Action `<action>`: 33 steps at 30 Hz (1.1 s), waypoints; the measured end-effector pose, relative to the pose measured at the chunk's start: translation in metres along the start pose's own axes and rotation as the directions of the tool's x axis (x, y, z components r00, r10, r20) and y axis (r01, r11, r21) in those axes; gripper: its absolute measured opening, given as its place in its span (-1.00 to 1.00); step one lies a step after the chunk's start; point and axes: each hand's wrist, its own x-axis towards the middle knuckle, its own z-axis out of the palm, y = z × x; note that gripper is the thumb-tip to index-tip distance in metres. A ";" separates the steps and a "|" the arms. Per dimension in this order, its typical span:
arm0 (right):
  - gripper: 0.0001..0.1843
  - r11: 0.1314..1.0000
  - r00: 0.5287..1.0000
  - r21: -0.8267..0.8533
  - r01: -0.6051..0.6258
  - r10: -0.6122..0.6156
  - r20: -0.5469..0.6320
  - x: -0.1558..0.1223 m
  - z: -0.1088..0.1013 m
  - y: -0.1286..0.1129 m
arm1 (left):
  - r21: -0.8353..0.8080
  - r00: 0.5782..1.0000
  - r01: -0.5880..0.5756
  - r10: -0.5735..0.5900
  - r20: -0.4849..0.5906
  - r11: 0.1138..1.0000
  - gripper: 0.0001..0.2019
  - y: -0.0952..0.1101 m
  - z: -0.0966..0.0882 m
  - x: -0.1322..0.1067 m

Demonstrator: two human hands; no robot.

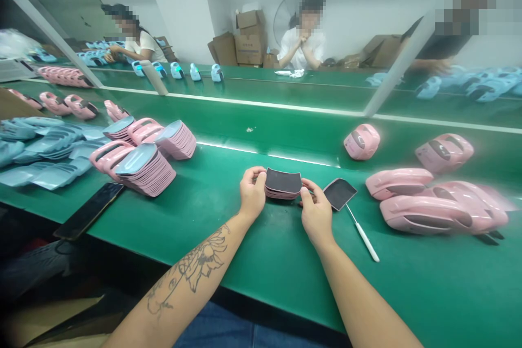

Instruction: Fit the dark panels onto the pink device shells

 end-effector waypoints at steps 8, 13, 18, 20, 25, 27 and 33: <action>-0.46 1.000 1.000 -0.012 0.000 0.001 0.012 0.000 0.000 0.000 | 0.004 0.999 0.041 -0.041 -0.011 0.999 -0.92 0.000 0.001 0.001; -0.49 1.000 1.000 -0.001 0.004 -0.004 0.008 0.000 0.000 -0.001 | -0.005 0.999 0.038 -0.038 -0.007 0.999 -0.93 0.001 0.001 0.000; -0.50 1.000 1.000 0.010 0.012 -0.011 -0.016 0.000 -0.002 0.000 | -0.020 1.000 0.014 -0.014 0.000 1.000 -0.93 0.002 0.001 0.000; -0.51 1.000 1.000 0.015 0.017 -0.016 -0.022 0.000 -0.003 0.000 | -0.026 1.000 0.004 -0.004 0.004 1.000 -0.92 0.002 0.000 -0.001; -0.52 0.998 0.998 0.040 0.058 -0.057 -0.024 -0.001 -0.003 -0.002 | -0.039 1.000 -0.026 0.027 0.013 0.999 -0.92 0.003 0.000 -0.002; -0.53 0.994 0.996 0.052 0.092 -0.091 -0.022 -0.001 -0.004 -0.003 | -0.037 0.999 -0.039 0.040 0.018 0.999 -0.91 0.004 0.000 -0.002; -0.55 0.979 0.979 0.024 0.204 -0.203 -0.015 -0.001 -0.010 -0.001 | 0.000 0.996 -0.087 0.087 0.037 0.996 -0.89 0.008 -0.004 -0.002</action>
